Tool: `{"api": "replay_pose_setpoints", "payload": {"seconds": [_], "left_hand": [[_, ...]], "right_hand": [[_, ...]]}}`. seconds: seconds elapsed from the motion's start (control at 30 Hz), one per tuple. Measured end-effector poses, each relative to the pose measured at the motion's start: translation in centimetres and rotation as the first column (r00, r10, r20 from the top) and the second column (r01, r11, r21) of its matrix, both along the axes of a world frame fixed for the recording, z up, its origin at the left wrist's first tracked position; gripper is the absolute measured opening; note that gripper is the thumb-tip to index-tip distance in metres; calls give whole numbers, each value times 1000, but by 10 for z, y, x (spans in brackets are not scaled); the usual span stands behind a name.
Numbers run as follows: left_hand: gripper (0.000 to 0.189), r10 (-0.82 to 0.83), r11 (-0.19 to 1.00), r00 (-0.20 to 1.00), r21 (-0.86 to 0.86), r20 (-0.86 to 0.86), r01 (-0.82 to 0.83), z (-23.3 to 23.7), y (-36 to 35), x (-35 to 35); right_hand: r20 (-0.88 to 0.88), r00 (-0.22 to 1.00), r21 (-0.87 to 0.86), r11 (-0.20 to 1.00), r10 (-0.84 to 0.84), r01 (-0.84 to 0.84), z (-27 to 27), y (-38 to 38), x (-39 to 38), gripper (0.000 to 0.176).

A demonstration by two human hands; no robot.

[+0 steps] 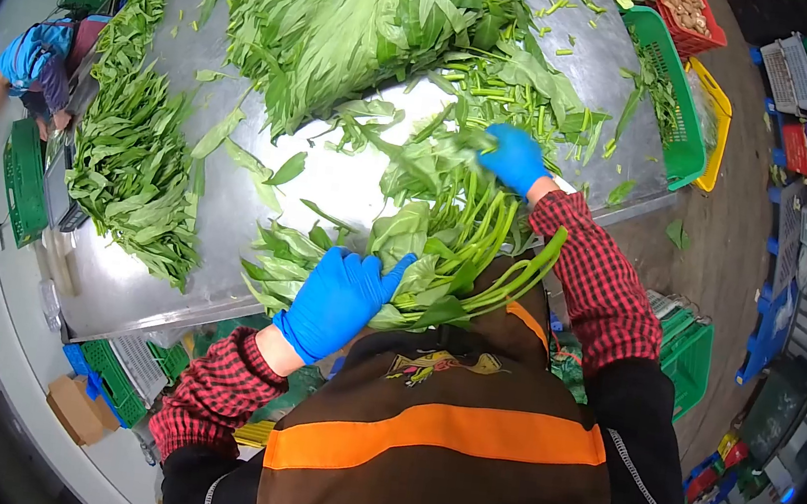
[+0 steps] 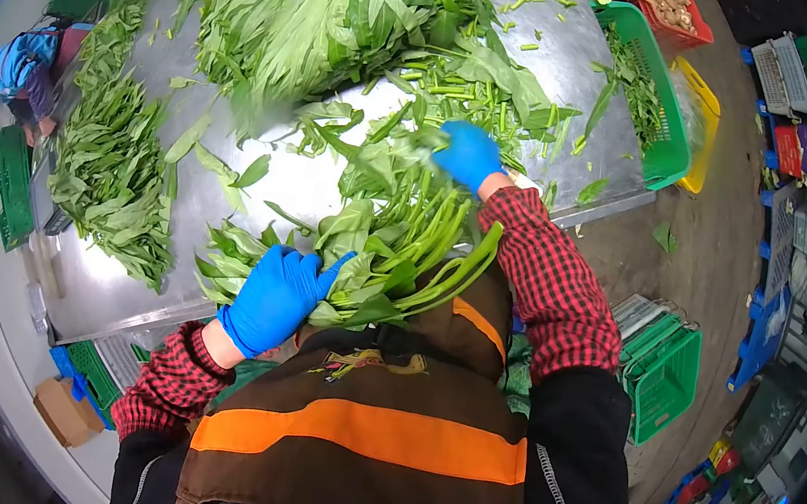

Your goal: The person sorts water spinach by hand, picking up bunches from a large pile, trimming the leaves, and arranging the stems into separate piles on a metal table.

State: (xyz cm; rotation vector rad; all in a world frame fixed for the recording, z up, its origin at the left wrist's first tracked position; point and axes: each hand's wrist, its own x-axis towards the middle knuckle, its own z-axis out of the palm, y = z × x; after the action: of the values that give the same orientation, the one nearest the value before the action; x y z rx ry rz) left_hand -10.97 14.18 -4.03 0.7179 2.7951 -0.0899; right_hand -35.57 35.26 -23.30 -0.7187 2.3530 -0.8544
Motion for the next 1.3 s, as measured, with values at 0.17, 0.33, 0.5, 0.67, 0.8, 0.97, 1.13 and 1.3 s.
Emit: {"api": "replay_pose_setpoints", "payload": {"seconds": [0.17,0.33,0.5,0.67,0.8,0.97,1.13,1.3], "left_hand": [[66,-29,999,1000,-27,1,29,0,0,0],[70,-108,994,987,-15,-117,107,-8,-1,-4],[73,208,746,845,478,493,-463,-26,-36,4],[89,-99,-26,235,233,967,-972,-93,-53,31],[88,-28,12,370,371,929,-929,-97,-40,33],[76,-21,-174,278,271,960,-947,-83,-43,33],[70,-13,-296,233,219,972,-930,-86,-58,46],[65,-77,-343,192,155,978,-926,-71,-51,32]], "right_hand": [[43,999,-120,993,-17,22,26,2,-30,49],[343,751,143,759,564,-636,57,-48,22,55],[442,638,-172,758,630,-629,-17,-6,24,40],[32,691,-507,608,722,-611,-49,38,21,28],[72,779,-436,722,622,-537,-2,54,14,37],[929,366,-213,892,59,398,-13,106,-25,26],[787,615,-370,762,-47,531,105,61,7,33],[24,999,-211,977,41,-35,98,-24,84,58]]}}
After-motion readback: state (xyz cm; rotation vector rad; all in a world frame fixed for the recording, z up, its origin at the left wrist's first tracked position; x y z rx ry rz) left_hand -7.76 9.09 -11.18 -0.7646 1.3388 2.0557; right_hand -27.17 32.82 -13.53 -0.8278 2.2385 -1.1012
